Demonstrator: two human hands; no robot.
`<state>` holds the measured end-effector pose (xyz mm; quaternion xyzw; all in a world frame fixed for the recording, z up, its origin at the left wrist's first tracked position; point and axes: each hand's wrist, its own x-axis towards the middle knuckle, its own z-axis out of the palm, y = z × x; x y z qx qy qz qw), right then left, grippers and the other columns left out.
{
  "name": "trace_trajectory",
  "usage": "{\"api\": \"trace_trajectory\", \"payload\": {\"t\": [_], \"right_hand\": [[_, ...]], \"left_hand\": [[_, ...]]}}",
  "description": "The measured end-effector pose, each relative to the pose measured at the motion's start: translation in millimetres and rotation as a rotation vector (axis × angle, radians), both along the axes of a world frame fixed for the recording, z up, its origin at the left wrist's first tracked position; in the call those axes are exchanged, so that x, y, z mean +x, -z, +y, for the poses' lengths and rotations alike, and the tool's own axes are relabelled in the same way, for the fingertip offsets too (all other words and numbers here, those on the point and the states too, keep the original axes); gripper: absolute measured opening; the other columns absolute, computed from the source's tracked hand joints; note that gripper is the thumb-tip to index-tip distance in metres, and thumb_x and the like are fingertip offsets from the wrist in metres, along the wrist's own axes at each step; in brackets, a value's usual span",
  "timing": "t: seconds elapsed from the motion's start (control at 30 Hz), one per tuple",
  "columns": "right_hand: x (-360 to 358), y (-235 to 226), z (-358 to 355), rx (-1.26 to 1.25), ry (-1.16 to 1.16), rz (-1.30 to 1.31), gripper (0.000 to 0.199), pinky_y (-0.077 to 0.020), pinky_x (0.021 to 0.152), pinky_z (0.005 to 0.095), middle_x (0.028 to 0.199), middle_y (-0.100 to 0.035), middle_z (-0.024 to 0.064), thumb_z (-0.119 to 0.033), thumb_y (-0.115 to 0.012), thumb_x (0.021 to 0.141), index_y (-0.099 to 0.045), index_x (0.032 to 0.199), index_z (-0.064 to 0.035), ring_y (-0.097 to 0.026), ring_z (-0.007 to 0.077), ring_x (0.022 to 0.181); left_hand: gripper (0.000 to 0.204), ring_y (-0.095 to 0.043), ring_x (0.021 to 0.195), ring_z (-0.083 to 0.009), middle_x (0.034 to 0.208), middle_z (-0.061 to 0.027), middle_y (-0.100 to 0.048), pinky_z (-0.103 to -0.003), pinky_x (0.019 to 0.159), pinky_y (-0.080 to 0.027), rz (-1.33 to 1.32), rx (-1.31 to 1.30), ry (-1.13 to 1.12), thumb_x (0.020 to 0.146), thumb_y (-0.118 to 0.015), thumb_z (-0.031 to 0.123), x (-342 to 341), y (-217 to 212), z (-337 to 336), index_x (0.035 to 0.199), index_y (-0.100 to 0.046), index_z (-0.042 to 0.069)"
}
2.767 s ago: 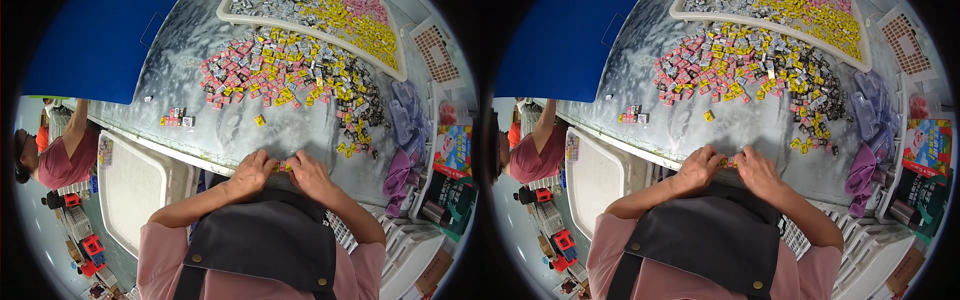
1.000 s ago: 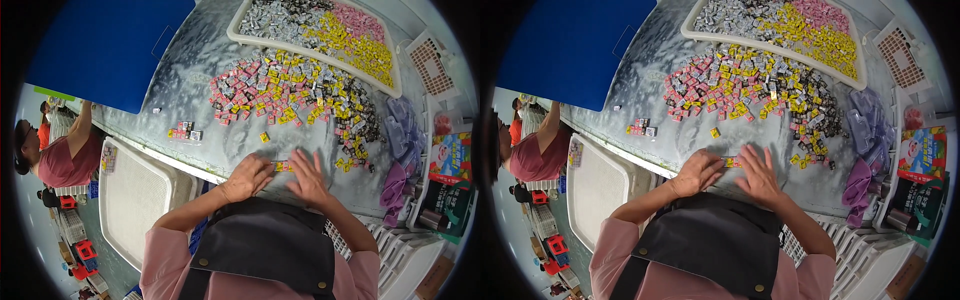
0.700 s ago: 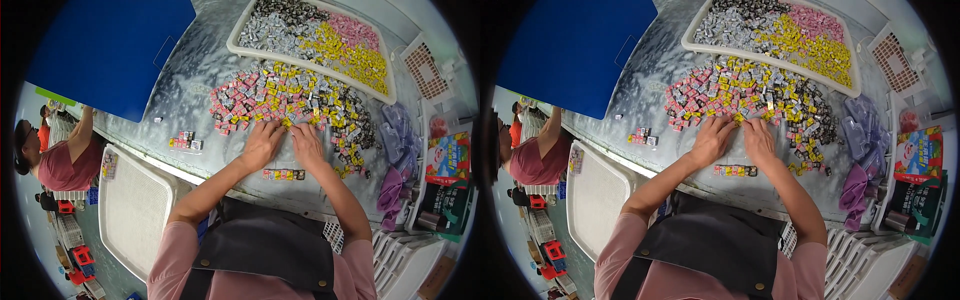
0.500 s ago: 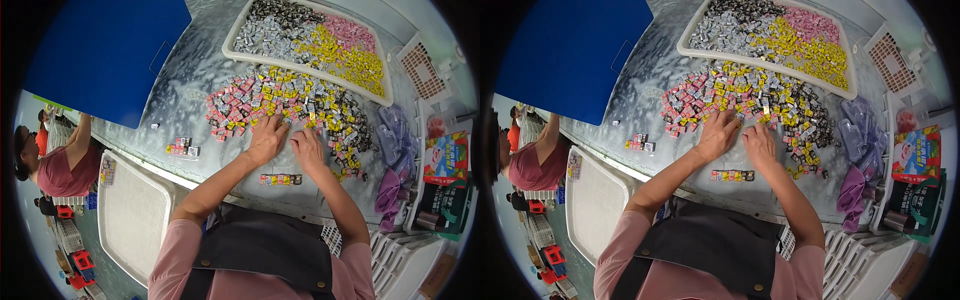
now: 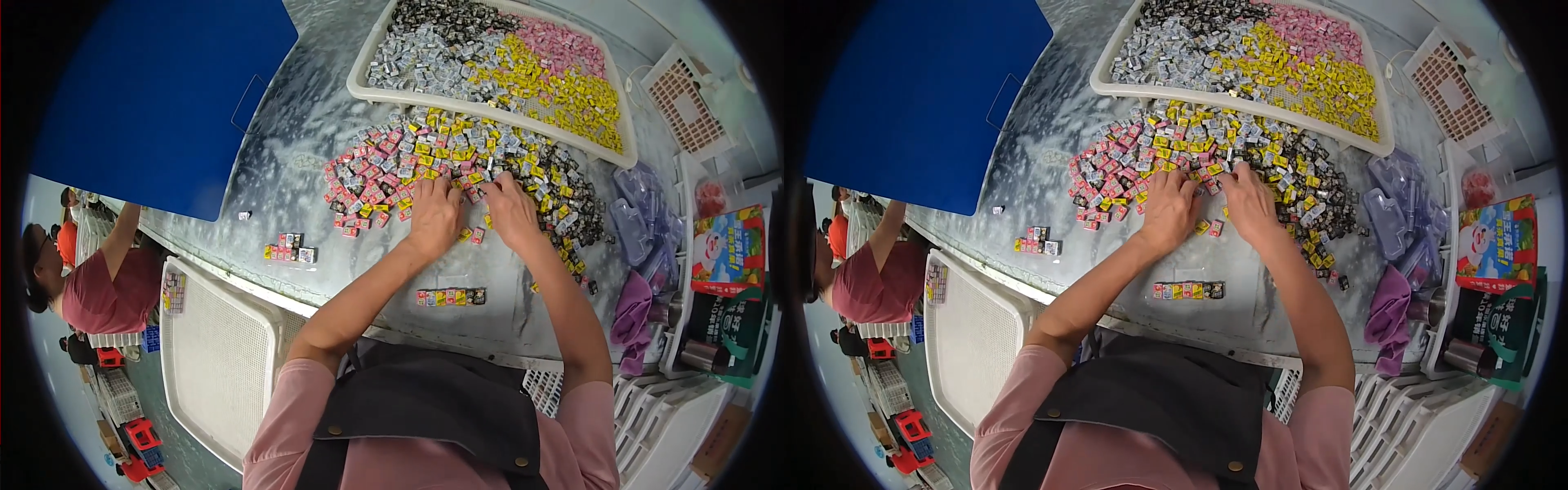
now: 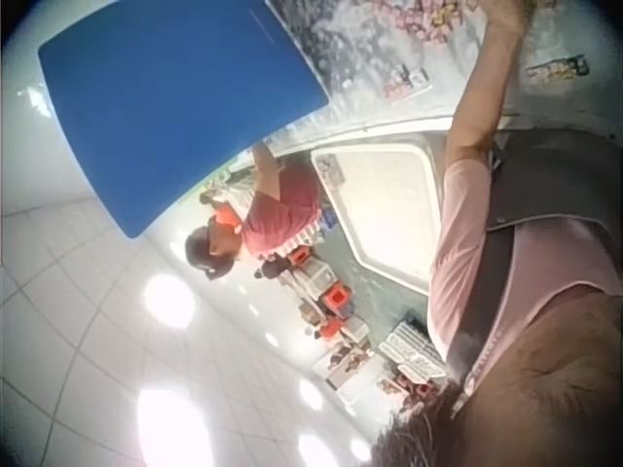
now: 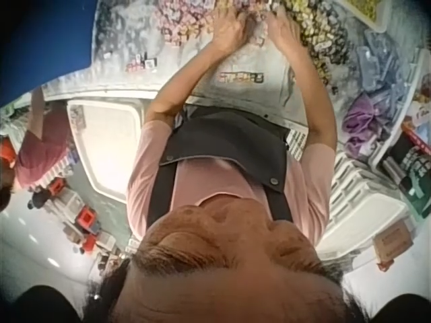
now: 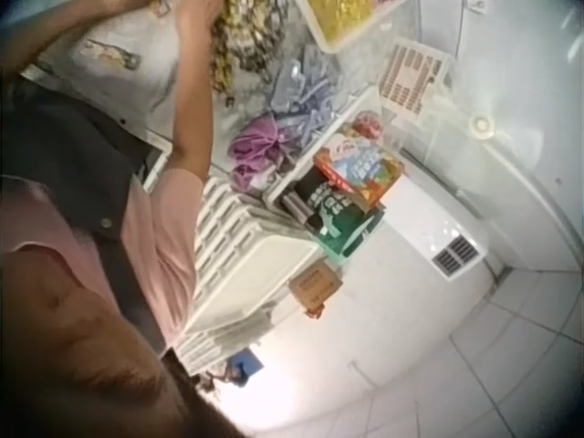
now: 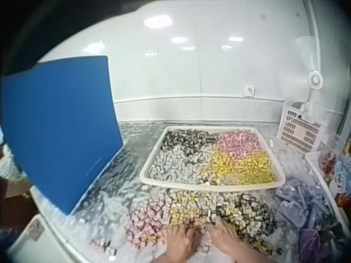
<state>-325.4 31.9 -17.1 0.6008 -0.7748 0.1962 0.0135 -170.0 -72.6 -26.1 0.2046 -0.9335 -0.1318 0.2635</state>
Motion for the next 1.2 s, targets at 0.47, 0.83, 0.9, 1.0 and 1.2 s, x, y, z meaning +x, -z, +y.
{"api": "trace_trajectory", "payload": {"t": [0.47,0.83,0.9,1.0,1.2], "right_hand": [[39.7,11.0,63.5,-0.130,0.232,-0.750,0.012,-0.0537,0.060,0.0304,0.080,-0.068,0.0096,-0.002,-0.064,0.092,-0.064,0.104,0.0018,-0.067,0.0163,0.067],[59.3,-9.2,74.4,-0.009,0.050,-0.399,0.033,-0.0530,0.070,0.0372,0.100,-0.062,0.0161,-0.002,-0.067,0.088,-0.061,0.121,-0.0042,-0.067,0.0274,0.081],[56.7,-1.2,69.7,-0.027,0.087,-0.348,0.032,-0.0530,0.070,0.0392,0.100,-0.062,0.0166,-0.004,-0.067,0.088,-0.062,0.120,-0.0048,-0.067,0.0298,0.081],[54.3,0.5,68.7,-0.018,0.168,-0.502,0.030,-0.0526,0.071,0.0433,0.100,-0.062,0.0167,-0.007,-0.068,0.088,-0.063,0.118,-0.0048,-0.066,0.0343,0.081],[48.6,-3.8,76.6,0.012,0.101,-0.319,0.031,-0.0516,0.075,0.0454,0.101,-0.060,0.0177,-0.010,-0.072,0.088,-0.064,0.117,-0.0017,-0.064,0.0379,0.087]], "left_hand": [[0.033,-0.052,0.108,-0.0333,0.105,-0.0120,-0.059,-0.053,0.112,-0.030,-0.067,0.014,0.394,0.076,-0.066,0.006,35.3,-16.2,6.7,0.109,-0.068,0.004],[0.026,-0.054,0.104,-0.0300,0.101,-0.0102,-0.058,-0.054,0.112,-0.030,-0.184,-0.018,0.366,0.083,-0.068,0.009,36.3,-8.8,13.9,0.108,-0.070,0.005],[0.027,-0.054,0.105,-0.0289,0.103,-0.0094,-0.059,-0.054,0.111,-0.030,-0.229,-0.017,0.366,0.083,-0.070,0.010,34.0,-10.2,12.8,0.110,-0.070,0.005],[0.026,-0.056,0.103,-0.0295,0.102,-0.0100,-0.059,-0.054,0.112,-0.030,-0.223,0.007,0.367,0.083,-0.071,0.009,33.0,-10.0,13.6,0.109,-0.070,0.005],[0.023,-0.056,0.102,-0.0302,0.099,-0.0114,-0.058,-0.055,0.113,-0.028,-0.125,0.046,0.342,0.084,-0.070,0.013,33.5,-5.2,14.8,0.106,-0.070,0.003]]}}
